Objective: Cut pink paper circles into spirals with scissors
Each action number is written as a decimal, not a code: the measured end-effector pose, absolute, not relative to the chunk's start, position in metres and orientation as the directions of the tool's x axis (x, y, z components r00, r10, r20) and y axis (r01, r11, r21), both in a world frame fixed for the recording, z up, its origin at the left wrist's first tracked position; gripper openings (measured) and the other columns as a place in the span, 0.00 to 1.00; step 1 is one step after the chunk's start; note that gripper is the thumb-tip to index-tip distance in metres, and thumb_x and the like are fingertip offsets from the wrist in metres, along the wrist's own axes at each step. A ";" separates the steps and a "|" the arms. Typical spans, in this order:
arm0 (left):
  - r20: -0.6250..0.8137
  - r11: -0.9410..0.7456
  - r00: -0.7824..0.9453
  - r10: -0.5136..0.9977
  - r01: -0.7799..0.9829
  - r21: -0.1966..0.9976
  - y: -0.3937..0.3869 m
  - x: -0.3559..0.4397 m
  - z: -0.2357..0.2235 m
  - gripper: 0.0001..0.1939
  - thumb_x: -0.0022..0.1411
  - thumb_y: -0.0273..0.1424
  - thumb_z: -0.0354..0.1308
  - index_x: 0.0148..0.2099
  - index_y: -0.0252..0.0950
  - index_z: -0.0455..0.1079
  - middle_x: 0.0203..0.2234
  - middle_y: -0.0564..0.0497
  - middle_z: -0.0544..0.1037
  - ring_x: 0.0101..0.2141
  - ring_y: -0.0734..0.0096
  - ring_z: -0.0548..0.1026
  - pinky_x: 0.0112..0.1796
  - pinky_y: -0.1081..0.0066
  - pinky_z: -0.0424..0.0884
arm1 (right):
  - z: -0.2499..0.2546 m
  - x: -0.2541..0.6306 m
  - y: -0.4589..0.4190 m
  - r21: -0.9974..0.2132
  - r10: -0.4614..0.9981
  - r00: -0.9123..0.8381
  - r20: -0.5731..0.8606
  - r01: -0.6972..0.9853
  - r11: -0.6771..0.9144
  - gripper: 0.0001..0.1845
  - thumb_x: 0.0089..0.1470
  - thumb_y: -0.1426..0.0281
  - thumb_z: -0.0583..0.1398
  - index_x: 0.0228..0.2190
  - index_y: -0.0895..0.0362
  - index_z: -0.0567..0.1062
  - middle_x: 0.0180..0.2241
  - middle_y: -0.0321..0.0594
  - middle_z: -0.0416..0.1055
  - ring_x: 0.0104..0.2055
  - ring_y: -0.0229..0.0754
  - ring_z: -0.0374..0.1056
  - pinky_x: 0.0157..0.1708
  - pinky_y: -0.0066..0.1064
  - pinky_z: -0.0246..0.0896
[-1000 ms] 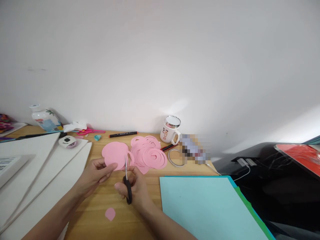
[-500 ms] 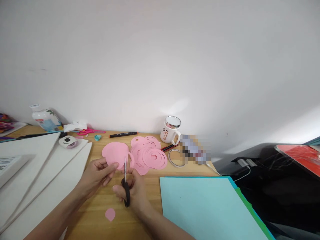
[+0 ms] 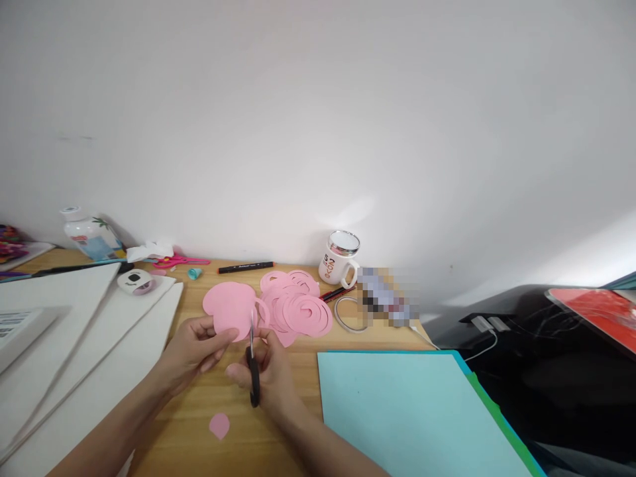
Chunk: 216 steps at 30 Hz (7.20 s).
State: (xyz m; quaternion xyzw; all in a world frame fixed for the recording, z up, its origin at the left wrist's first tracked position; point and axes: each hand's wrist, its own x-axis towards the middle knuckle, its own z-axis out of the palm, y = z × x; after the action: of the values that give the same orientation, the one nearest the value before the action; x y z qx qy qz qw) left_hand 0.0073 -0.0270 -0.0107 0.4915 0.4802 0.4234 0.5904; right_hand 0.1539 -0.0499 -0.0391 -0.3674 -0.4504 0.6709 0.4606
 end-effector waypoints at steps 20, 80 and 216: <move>-0.142 0.155 0.146 0.979 -0.078 0.985 -0.025 0.006 -0.008 0.17 0.46 0.36 0.64 0.20 0.33 0.60 0.08 0.60 0.64 0.09 0.86 0.56 0.12 0.81 0.48 | -0.042 0.151 -0.050 -0.955 0.955 -0.284 -0.090 -0.247 -0.164 0.24 0.37 0.65 0.66 0.35 0.55 0.61 0.11 0.22 0.61 0.12 0.30 0.53 0.12 0.20 0.47; -0.177 0.179 0.179 0.968 0.005 0.984 -0.027 0.007 -0.012 0.15 0.47 0.38 0.63 0.21 0.32 0.66 0.11 0.57 0.67 0.10 0.84 0.58 0.13 0.79 0.50 | -0.047 0.152 -0.050 -0.940 0.960 -0.277 -0.036 -0.316 -0.127 0.28 0.34 0.64 0.69 0.36 0.54 0.63 0.22 0.28 0.61 0.20 0.32 0.52 0.18 0.22 0.47; -0.143 0.136 0.153 0.978 0.055 0.989 -0.026 0.002 -0.005 0.15 0.45 0.39 0.63 0.22 0.33 0.67 0.11 0.58 0.63 0.13 0.82 0.55 0.16 0.77 0.47 | -0.037 0.156 -0.047 -0.954 0.932 -0.353 -0.078 -0.247 -0.173 0.31 0.32 0.63 0.69 0.37 0.54 0.61 0.19 0.26 0.61 0.19 0.32 0.52 0.19 0.23 0.46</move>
State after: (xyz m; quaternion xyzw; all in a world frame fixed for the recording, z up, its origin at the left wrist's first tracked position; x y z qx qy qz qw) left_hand 0.0023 -0.0256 -0.0054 0.5123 0.5040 0.4118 0.5603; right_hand 0.1559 -0.0471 -0.0368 -0.3638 -0.4713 0.6740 0.4373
